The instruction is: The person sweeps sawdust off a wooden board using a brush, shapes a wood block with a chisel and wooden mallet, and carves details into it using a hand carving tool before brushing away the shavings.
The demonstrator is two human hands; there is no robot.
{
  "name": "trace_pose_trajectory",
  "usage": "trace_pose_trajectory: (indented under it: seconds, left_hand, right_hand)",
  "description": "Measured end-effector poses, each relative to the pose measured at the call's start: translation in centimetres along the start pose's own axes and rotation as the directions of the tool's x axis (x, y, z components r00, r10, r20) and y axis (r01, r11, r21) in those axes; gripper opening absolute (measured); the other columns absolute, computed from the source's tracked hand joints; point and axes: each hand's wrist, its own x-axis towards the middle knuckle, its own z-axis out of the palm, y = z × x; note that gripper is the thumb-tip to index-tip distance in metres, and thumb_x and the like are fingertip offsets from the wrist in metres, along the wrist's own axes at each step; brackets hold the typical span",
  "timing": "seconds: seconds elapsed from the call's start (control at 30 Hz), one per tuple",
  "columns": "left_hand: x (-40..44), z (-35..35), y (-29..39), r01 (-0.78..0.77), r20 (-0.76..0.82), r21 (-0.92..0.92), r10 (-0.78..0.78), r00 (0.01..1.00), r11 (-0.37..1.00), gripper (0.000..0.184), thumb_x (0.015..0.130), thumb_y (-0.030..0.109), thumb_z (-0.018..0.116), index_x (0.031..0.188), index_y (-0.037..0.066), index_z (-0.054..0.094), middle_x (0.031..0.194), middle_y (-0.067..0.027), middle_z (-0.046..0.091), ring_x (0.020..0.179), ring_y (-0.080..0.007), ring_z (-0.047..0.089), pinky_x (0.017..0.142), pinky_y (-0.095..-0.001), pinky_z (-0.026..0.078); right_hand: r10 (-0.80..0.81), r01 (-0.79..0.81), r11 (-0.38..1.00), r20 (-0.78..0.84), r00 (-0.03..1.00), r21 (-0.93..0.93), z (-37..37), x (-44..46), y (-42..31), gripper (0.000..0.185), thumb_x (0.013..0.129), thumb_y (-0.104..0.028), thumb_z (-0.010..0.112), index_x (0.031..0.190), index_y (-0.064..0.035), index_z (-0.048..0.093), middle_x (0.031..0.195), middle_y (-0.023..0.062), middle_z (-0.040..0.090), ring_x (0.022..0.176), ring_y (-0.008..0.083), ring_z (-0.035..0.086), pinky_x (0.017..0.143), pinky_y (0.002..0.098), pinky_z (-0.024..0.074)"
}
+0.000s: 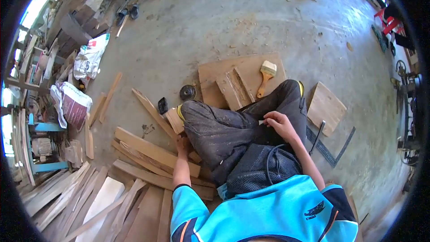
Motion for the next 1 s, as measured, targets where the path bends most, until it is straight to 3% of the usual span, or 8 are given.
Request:
trace_pose_trajectory:
  seconds: [0.43, 0.57, 0.6, 0.63, 0.77, 0.83, 0.9, 1.0]
  left_hand:
    - [-1.1, -2.9, 0.8, 0.027, -0.104, -0.036, -0.03, 0.994, 0.999, 0.032, 0.068, 0.035, 0.054, 0.092, 0.014, 0.058, 0.091, -0.0085, 0.058, 0.092, -0.0304, 0.05, 0.073, -0.044, 0.038]
    - [0.8, 8.8, -4.7, -0.017, -0.141, 0.047, 0.023, 0.99, 0.999, 0.025, 0.069, 0.03, 0.054, 0.083, 0.011, 0.061, 0.082, -0.0084, 0.06, 0.084, -0.0299, 0.054, 0.066, -0.0413, 0.042]
    - [0.9, 10.7, -6.5, 0.002, -0.075, -0.505, -0.046, 0.996, 0.863, 0.021, 0.068, 0.025, 0.055, 0.081, 0.01, 0.061, 0.078, -0.0087, 0.06, 0.078, -0.0301, 0.055, 0.063, -0.0393, 0.043]
    - [0.2, 8.6, -6.1, 0.053, 0.021, -0.892, -0.076, 0.997, 0.45, 0.017, 0.067, 0.02, 0.057, 0.078, 0.009, 0.061, 0.075, -0.009, 0.061, 0.072, -0.0304, 0.057, 0.06, -0.0373, 0.045]
    - [-3.2, -6.2, -1.7, -0.194, -0.106, -0.59, 0.163, 0.981, 0.784, 0.01, 0.067, 0.009, 0.059, 0.075, 0.004, 0.06, 0.068, -0.0092, 0.06, 0.06, -0.0256, 0.057, 0.055, -0.0319, 0.045]
    - [-3.0, -5.3, -2.6, 0.104, 0.05, -0.928, -0.155, 0.987, 0.359, 0.01, 0.069, 0.006, 0.062, 0.077, 0.001, 0.059, 0.067, -0.0068, 0.059, 0.06, -0.016, 0.055, 0.054, -0.0282, 0.043]
    - [-3.7, -7.7, -3.3, 0.158, 0.035, -0.952, -0.417, 0.908, 0.264, 0.011, 0.072, 0.008, 0.062, 0.079, 0.001, 0.059, 0.07, -0.0033, 0.057, 0.064, -0.0087, 0.051, 0.057, -0.0236, 0.042]
    - [-3.8, -12.3, -2.8, -0.141, -0.231, -0.968, -0.509, 0.829, 0.209, 0.01, 0.073, 0.008, 0.062, 0.08, 0.002, 0.059, 0.074, -0.0013, 0.056, 0.067, -0.0081, 0.05, 0.061, -0.0215, 0.041]
  right_hand:
    - [0.074, -0.072, 0.994, -0.017, 0.997, 0.085, -0.2, 0.6, 0.0, 0.017, 0.081, -0.008, 0.046, 0.092, 0.0028, 0.052, 0.078, 0.007, 0.058, 0.073, 0.0128, 0.055, 0.064, 0.0241, 0.0448]
    - [0.081, -0.081, 0.989, 0.001, 0.997, 0.121, -0.5, 0.8, 0.4, 0.016, 0.081, -0.009, 0.046, 0.092, 0.0029, 0.051, 0.079, 0.0074, 0.057, 0.073, 0.013, 0.055, 0.064, 0.024, 0.045]
    - [0.058, -0.059, 0.992, 0.015, 0.998, 0.111, -0.5, 0.9, 0.5, 0.016, 0.081, -0.009, 0.046, 0.091, 0.0028, 0.051, 0.079, 0.0076, 0.057, 0.073, 0.013, 0.055, 0.065, 0.0239, 0.045]
    - [0.069, -0.07, 0.991, 0.017, 0.997, 0.118, -0.4, 0.8, 0.2, 0.016, 0.081, -0.009, 0.046, 0.091, 0.0028, 0.051, 0.079, 0.0076, 0.057, 0.073, 0.013, 0.055, 0.065, 0.0239, 0.045]
    - [0.127, -0.12, 0.972, -0.019, 0.992, 0.202, -0.3, 0.7, 0.1, 0.016, 0.082, -0.009, 0.046, 0.092, 0.0014, 0.052, 0.077, 0.0066, 0.057, 0.072, 0.0133, 0.055, 0.065, 0.0239, 0.0446]
    - [0.151, -0.145, 0.957, -0.007, 0.988, 0.25, -0.5, 0.8, 0.0, 0.017, 0.083, -0.012, 0.046, 0.094, -0.0003, 0.052, 0.08, 0.0069, 0.057, 0.076, 0.0125, 0.054, 0.067, 0.0233, 0.0444]
    - [0.166, -0.158, 0.95, -0.007, 0.986, 0.27, -0.4, 0.8, -0.1, 0.017, 0.083, -0.012, 0.047, 0.093, -0.0005, 0.052, 0.08, 0.007, 0.057, 0.076, 0.0124, 0.055, 0.067, 0.0236, 0.0446]
    - [0.136, -0.136, 0.974, 0.012, 0.991, 0.179, -0.1, 1.4, -1.6, 0.018, 0.082, -0.013, 0.048, 0.095, -0.0007, 0.052, 0.082, 0.007, 0.057, 0.076, 0.0125, 0.054, 0.067, 0.0238, 0.0449]
